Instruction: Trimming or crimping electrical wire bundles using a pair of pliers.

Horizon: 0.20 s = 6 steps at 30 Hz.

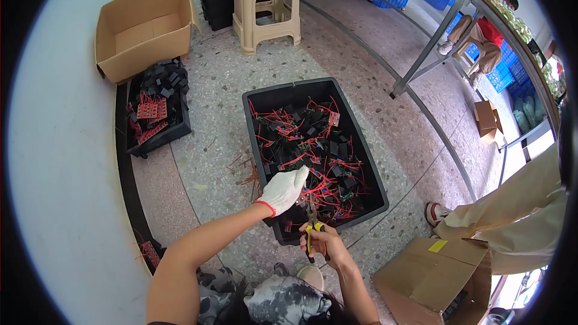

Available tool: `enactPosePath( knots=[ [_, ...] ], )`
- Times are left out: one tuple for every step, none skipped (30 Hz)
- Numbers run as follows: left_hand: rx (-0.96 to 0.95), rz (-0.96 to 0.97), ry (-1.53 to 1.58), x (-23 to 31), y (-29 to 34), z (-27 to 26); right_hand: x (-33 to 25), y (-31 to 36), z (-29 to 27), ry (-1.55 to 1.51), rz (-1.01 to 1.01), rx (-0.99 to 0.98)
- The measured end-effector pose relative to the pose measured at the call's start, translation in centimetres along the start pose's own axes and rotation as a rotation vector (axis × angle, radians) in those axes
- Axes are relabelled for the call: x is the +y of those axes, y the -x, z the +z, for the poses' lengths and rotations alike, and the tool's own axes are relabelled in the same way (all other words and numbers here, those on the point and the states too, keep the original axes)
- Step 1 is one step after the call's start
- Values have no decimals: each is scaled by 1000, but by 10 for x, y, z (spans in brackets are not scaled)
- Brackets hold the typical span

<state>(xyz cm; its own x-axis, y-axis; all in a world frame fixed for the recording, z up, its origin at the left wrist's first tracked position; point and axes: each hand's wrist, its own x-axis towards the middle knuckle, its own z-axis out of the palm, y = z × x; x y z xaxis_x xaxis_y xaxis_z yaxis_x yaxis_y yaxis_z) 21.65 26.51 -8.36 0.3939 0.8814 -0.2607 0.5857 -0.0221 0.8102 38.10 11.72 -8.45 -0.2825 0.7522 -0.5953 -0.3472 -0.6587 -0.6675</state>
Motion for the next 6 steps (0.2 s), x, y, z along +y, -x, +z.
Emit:
enactPosePath(
  knots=[
    [30, 17, 26, -2, -1, 2, 2, -2, -6, -33, 2, -36],
    [60, 35, 51, -3, -1, 4, 2, 0, -10, -34, 5, -33],
    [64, 32, 52, -3, -1, 3, 1, 0, -13, -164, 28, -129],
    [59, 3, 108, -4, -1, 2, -1, 0, -16, -294, 51, -225],
    [54, -26, 165, -4, -1, 0, -3, 2, -15, -127, 61, -162],
    [51, -25, 166, -5, -2, 0, -2, 2, -15, -129, 60, -159]
  ],
)
